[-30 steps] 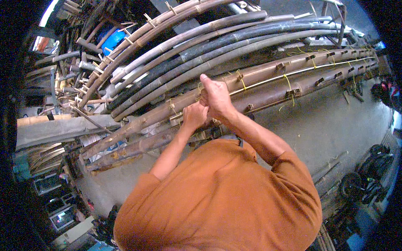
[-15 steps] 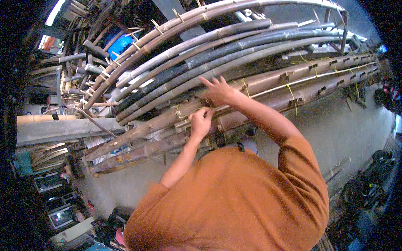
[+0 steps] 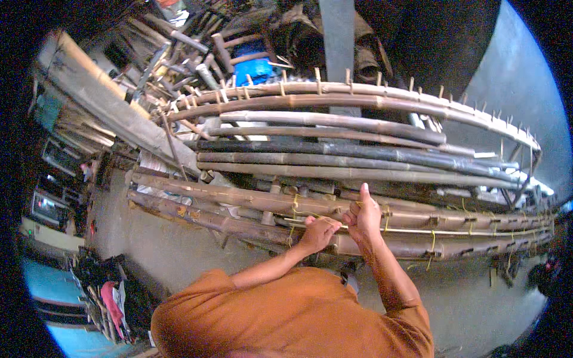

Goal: The person ties yellow string around multiple bamboo poles arranged in a curved rack. They repeatedly wrap and knot the string at several points along the poles to secure them together.

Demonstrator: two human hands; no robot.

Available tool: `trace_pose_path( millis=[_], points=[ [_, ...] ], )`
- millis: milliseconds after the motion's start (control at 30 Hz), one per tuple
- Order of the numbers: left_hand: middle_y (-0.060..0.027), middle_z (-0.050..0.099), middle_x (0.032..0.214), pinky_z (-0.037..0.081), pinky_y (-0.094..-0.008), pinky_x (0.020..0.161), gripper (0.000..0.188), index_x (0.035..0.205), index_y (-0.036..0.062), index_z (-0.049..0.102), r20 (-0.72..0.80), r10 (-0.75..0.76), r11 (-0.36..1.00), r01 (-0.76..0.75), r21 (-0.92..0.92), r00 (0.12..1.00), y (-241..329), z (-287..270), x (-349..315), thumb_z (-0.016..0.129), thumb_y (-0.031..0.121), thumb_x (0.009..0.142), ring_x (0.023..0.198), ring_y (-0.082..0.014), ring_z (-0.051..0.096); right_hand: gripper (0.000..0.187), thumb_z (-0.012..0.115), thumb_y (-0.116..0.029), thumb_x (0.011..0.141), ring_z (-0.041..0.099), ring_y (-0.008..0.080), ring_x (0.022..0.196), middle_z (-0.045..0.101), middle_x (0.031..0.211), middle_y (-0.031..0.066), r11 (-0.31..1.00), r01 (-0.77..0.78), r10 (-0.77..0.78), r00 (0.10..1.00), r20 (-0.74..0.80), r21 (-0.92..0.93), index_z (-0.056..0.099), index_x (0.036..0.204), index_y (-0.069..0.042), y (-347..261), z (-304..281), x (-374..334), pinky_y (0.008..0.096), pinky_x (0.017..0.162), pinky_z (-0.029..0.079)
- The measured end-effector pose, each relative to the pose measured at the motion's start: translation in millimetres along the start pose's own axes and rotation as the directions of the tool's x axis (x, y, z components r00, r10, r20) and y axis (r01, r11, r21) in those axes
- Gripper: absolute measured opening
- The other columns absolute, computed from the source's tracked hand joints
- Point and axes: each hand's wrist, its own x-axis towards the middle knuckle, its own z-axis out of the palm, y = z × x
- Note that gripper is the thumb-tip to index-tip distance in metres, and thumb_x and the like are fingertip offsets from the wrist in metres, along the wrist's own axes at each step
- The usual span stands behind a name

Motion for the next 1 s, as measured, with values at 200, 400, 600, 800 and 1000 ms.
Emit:
trace_pose_path(
  millis=[200, 400, 600, 800, 1000],
  points=[
    [-0.0041, 0.073, 0.102, 0.030, -0.0451, 0.087, 0.021, 0.097, 0.0137, 0.073, 0.089, -0.090, 0.996, 0.088, 0.026, 0.992, 1.0, 4.6, 10.3, 0.057, 0.027, 0.097, 0.100, -0.0232, 0.064, 0.041, 0.058, -0.043, 0.101, 0.061, 0.0396, 0.064, 0.062, 0.073, 0.0167, -0.081, 0.457, -0.374, 0.810, 0.452, -0.886, 0.060, 0.093, -0.004, -39.2, -27.4, 49.3, 0.0476, 0.059, 0.048],
    [-0.0111, 0.073, 0.098, 0.035, -0.0492, 0.090, 0.024, 0.096, 0.0105, 0.072, 0.235, -0.180, 0.984, 0.172, 0.055, 0.955, 1.6, 2.6, 19.7, 0.058, 0.030, 0.098, 0.095, -0.0313, 0.067, 0.037, 0.062, -0.043, 0.095, 0.066, 0.0388, 0.091, 0.070, 0.090, 0.0178, -0.395, 0.174, -0.401, 0.851, 0.339, -0.902, 0.074, 0.088, -0.008, -5.1, -71.7, 24.4, 0.0515, 0.080, 0.049],
    [-0.0091, 0.074, 0.096, 0.048, -0.0392, 0.083, 0.024, 0.103, 0.0050, 0.072, 0.254, -0.178, 0.946, 0.236, -0.223, 0.951, -4.5, -3.8, 27.5, 0.056, 0.024, 0.101, 0.089, -0.0229, 0.068, 0.021, 0.069, -0.026, 0.092, 0.066, 0.0312, 0.098, 0.072, 0.096, 0.0127, 0.096, 0.397, -0.509, 0.808, 0.298, -0.913, 0.073, 0.093, -0.006, 76.9, -86.5, 13.8, 0.0472, 0.081, 0.047],
    [-0.0059, 0.071, 0.090, 0.043, -0.0359, 0.087, 0.021, 0.103, 0.0052, 0.070, 0.437, -0.121, 0.967, 0.204, -0.149, 0.891, 12.5, -27.3, 42.5, 0.060, 0.023, 0.100, 0.088, -0.0189, 0.064, 0.022, 0.064, -0.007, 0.086, 0.062, 0.0394, 0.109, 0.062, 0.126, 0.0185, -0.123, 0.770, -0.439, 0.524, 0.730, -0.626, 0.058, 0.107, -0.005, 55.2, -79.0, -22.9, 0.0440, 0.090, 0.051],
    [-0.0043, 0.066, 0.093, 0.033, -0.0442, 0.095, 0.015, 0.104, 0.0113, 0.066, 0.370, -0.065, 0.996, 0.083, -0.031, 0.927, 40.3, -48.7, 31.5, 0.064, 0.019, 0.092, 0.096, -0.0262, 0.061, 0.018, 0.063, -0.014, 0.092, 0.064, 0.0419, 0.096, 0.067, 0.103, 0.0225, 0.294, 0.416, -0.408, 0.869, 0.280, -0.861, 0.058, 0.105, -0.004, 53.4, -92.6, -15.9, 0.0459, 0.078, 0.052]
  ],
)
